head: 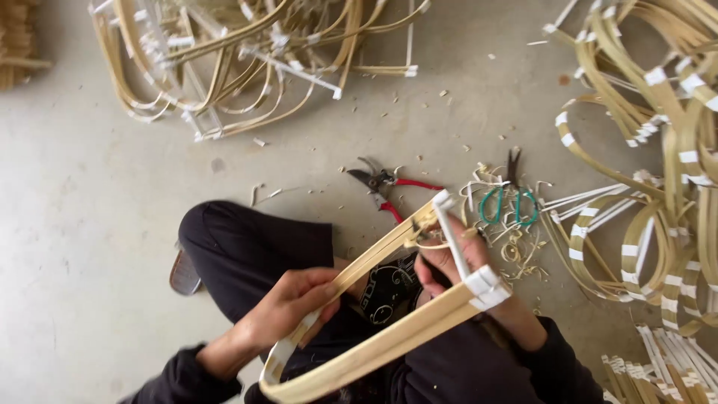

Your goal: Trimming and assembling circular bamboo or wooden frames using pruning shears and scissors on a workshop floor.

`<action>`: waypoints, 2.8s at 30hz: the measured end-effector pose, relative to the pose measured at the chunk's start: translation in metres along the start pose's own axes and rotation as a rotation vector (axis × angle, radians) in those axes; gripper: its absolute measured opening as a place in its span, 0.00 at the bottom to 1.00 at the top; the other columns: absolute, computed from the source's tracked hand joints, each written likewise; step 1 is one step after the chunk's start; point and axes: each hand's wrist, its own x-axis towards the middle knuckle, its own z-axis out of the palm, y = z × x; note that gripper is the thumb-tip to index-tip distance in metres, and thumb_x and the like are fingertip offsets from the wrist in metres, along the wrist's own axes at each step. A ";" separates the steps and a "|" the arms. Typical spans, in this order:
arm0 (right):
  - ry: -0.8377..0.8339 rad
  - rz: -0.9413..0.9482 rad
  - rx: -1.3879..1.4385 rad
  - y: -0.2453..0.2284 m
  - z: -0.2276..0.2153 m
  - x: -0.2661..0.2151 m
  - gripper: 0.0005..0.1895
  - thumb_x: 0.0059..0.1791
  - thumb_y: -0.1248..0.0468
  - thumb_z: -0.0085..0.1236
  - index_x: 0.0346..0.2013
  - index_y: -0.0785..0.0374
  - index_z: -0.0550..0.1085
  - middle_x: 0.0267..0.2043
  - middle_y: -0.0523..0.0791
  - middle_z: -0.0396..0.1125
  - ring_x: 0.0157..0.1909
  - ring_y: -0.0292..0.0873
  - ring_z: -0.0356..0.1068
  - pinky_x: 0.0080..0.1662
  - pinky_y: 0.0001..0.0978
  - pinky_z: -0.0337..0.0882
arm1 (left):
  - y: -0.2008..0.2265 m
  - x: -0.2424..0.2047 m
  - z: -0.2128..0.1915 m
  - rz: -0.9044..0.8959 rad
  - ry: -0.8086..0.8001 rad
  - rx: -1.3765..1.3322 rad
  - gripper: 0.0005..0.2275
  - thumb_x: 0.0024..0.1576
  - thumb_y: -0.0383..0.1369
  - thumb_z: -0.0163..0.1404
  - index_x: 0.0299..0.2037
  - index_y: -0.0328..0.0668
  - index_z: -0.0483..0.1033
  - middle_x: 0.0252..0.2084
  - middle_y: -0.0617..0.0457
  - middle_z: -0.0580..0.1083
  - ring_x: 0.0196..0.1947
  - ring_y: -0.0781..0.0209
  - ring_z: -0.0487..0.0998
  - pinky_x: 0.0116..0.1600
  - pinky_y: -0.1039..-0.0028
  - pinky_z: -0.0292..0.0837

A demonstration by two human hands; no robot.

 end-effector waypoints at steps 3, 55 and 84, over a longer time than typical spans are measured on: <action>0.079 0.051 -0.054 0.001 0.002 -0.001 0.21 0.55 0.58 0.51 0.59 0.65 0.62 0.22 0.45 0.67 0.18 0.35 0.65 0.20 0.24 0.66 | 0.009 0.018 -0.002 0.031 -0.094 -0.030 0.14 0.67 0.33 0.40 0.54 0.28 0.73 0.27 0.55 0.73 0.17 0.71 0.71 0.23 0.81 0.68; 0.085 0.192 0.007 -0.014 0.027 -0.002 0.21 0.53 0.62 0.48 0.59 0.58 0.57 0.22 0.46 0.66 0.15 0.35 0.62 0.18 0.24 0.61 | 0.019 0.041 0.014 0.205 -0.102 0.202 0.13 0.70 0.32 0.39 0.51 0.24 0.71 0.27 0.57 0.71 0.16 0.76 0.64 0.22 0.84 0.60; -0.187 -0.104 -0.500 0.073 -0.053 0.010 0.19 0.54 0.62 0.49 0.58 0.66 0.66 0.31 0.49 0.67 0.26 0.39 0.67 0.28 0.30 0.66 | -0.023 0.010 -0.014 0.343 -0.028 0.152 0.12 0.70 0.31 0.40 0.53 0.26 0.71 0.30 0.52 0.76 0.18 0.73 0.68 0.24 0.82 0.65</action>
